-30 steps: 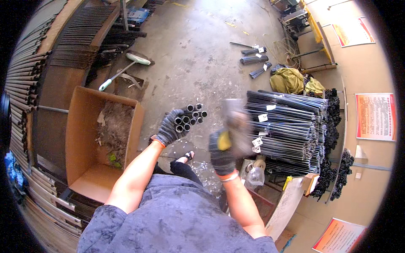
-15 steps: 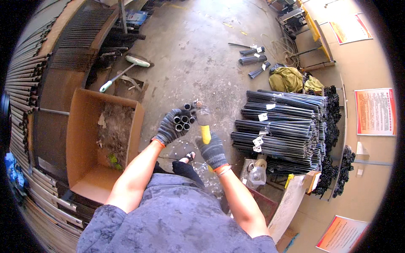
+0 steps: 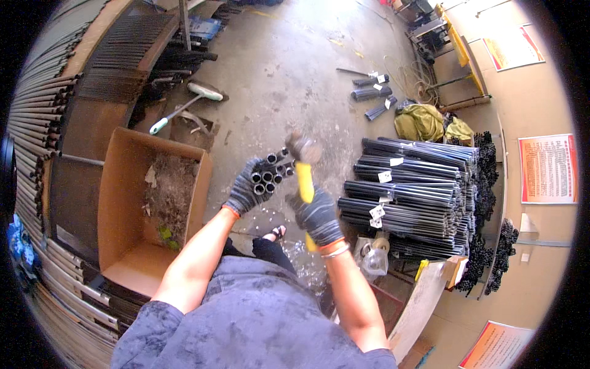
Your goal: The person gathers several metal pipes and uses a hammer to strike the ends of the bundle.
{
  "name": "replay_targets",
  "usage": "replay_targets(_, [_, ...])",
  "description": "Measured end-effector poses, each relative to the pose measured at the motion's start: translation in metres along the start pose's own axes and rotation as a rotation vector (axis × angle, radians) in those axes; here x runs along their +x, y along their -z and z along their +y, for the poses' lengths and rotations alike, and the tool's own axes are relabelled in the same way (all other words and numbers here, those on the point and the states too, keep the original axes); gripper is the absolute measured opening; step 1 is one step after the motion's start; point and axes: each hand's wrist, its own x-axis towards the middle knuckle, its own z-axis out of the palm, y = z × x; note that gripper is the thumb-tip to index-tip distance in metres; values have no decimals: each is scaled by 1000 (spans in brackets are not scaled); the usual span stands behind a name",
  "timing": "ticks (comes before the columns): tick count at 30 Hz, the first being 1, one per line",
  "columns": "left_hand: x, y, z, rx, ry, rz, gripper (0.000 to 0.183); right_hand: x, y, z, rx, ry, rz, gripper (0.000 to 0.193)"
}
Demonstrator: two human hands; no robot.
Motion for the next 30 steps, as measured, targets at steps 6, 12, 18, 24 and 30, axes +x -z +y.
replay_targets(6, [-3, 4, 23, -498, 643, 135, 39, -21, 14, -56, 327, 511, 263, 14])
replay_targets(12, [16, -4, 11, -662, 486, 104, 29, 17, 0, 22, -244, 160, 91, 31])
replay_targets(18, [-7, 22, 8, -883, 681, 188, 30, -3, 9, -48, 118, 607, 222, 15])
replay_targets(24, [-2, -2, 17, -604, 491, 104, 28, 32, -6, 3, -193, 89, -6, 26])
replay_targets(30, [-3, 17, 26, -781, 647, 128, 31, -1, 3, -69, 89, 610, 228, 15])
